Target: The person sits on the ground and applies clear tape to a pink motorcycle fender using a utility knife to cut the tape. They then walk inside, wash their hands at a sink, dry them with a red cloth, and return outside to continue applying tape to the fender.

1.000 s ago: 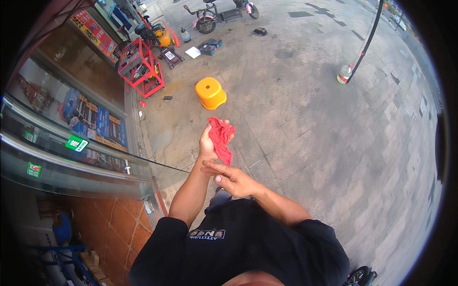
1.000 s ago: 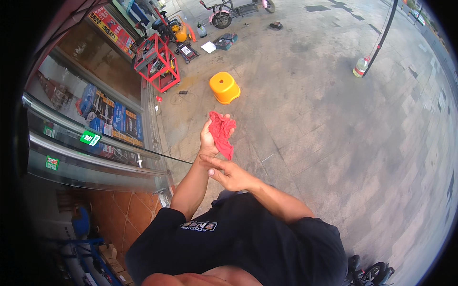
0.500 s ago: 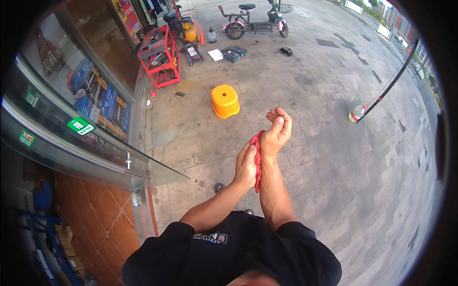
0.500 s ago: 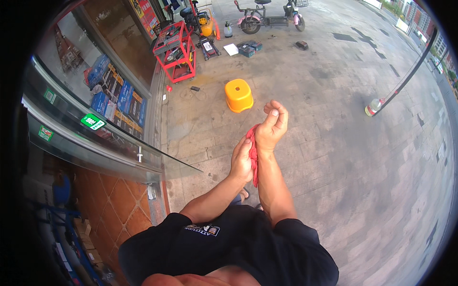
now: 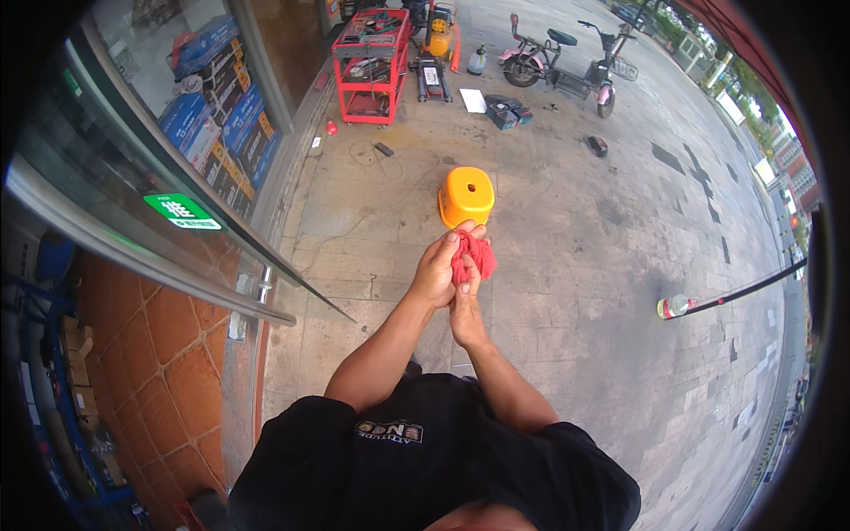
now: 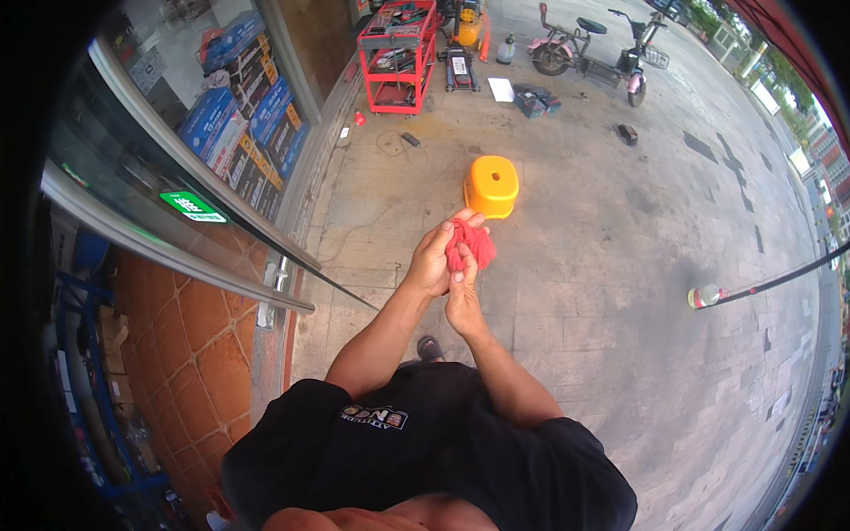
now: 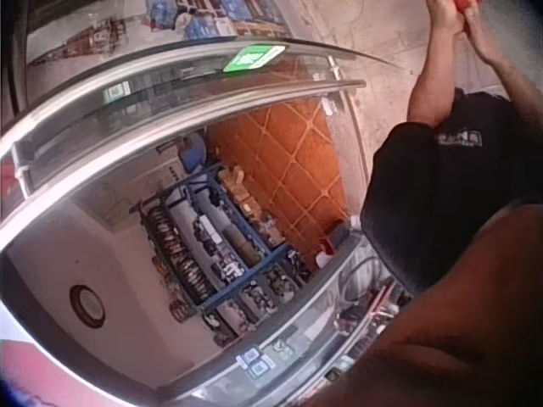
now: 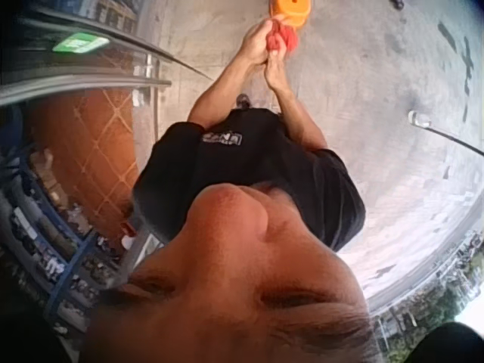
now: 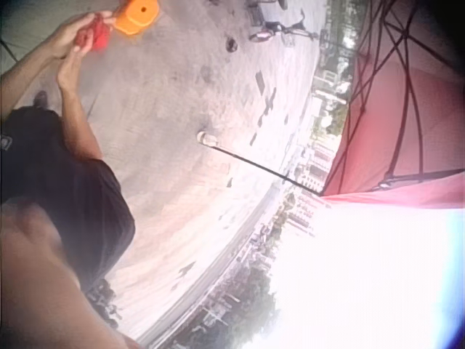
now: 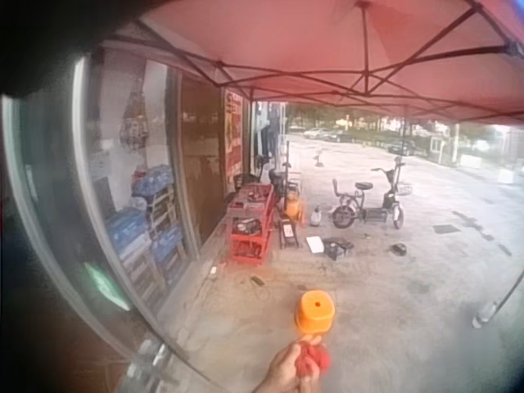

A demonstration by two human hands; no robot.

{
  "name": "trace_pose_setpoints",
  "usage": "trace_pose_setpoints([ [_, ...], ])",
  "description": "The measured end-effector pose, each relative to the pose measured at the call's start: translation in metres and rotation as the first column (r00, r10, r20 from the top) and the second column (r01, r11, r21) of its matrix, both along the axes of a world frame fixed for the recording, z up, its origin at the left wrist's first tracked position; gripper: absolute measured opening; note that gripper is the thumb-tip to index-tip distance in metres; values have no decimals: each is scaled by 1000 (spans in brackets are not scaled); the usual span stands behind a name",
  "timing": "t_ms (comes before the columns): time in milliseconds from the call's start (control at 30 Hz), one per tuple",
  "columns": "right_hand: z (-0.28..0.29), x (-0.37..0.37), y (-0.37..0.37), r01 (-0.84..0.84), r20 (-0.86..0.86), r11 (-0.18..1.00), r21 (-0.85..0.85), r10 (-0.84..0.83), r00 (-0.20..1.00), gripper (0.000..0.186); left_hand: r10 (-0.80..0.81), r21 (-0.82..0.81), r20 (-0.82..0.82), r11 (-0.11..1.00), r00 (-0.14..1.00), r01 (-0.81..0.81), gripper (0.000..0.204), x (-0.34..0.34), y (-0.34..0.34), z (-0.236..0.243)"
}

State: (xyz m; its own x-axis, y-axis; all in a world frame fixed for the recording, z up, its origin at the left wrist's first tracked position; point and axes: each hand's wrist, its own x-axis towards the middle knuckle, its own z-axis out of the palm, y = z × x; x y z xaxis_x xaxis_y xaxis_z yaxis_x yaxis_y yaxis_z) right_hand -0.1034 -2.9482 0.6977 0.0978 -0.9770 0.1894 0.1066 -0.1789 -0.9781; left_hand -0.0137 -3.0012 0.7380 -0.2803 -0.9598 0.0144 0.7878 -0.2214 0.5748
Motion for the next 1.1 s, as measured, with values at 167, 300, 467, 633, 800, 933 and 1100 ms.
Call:
trace_pose_setpoints([
  [167, -6, 54, -35, -103, 104, 992, -73, 110, 988, 45, 264, 145, -22, 955, 964, -258, 40, 58, 4, -5],
  [300, -5, 93, -69, -281, 333, 954, 109, 232, 914, 55, 457, 124, 325, 848, 828, -516, 34, 95, 20, -13],
  [467, -5, 116, -124, -555, 343, 772, 310, 453, 823, 68, 221, 259, 697, 810, 683, -526, 28, 109, 48, -32],
  [633, 4, 167, -189, -825, 270, 559, 79, 785, 558, 81, 239, 88, 830, 836, 505, -541, 43, 96, 77, -42],
  [800, 20, 180, -172, -868, 205, -322, 378, 943, -261, 48, 592, 138, 649, 525, 477, -840, 43, 84, 90, -26],
  [933, 4, 178, -148, -981, -31, -182, -72, 983, -180, 60, 582, 187, 743, 294, 331, -937, 41, 71, 93, -9],
  [1100, -37, 186, -193, -922, 118, -356, 153, 933, -341, 45, 537, -234, 728, -389, -426, -891, 42, 92, 117, 6],
])
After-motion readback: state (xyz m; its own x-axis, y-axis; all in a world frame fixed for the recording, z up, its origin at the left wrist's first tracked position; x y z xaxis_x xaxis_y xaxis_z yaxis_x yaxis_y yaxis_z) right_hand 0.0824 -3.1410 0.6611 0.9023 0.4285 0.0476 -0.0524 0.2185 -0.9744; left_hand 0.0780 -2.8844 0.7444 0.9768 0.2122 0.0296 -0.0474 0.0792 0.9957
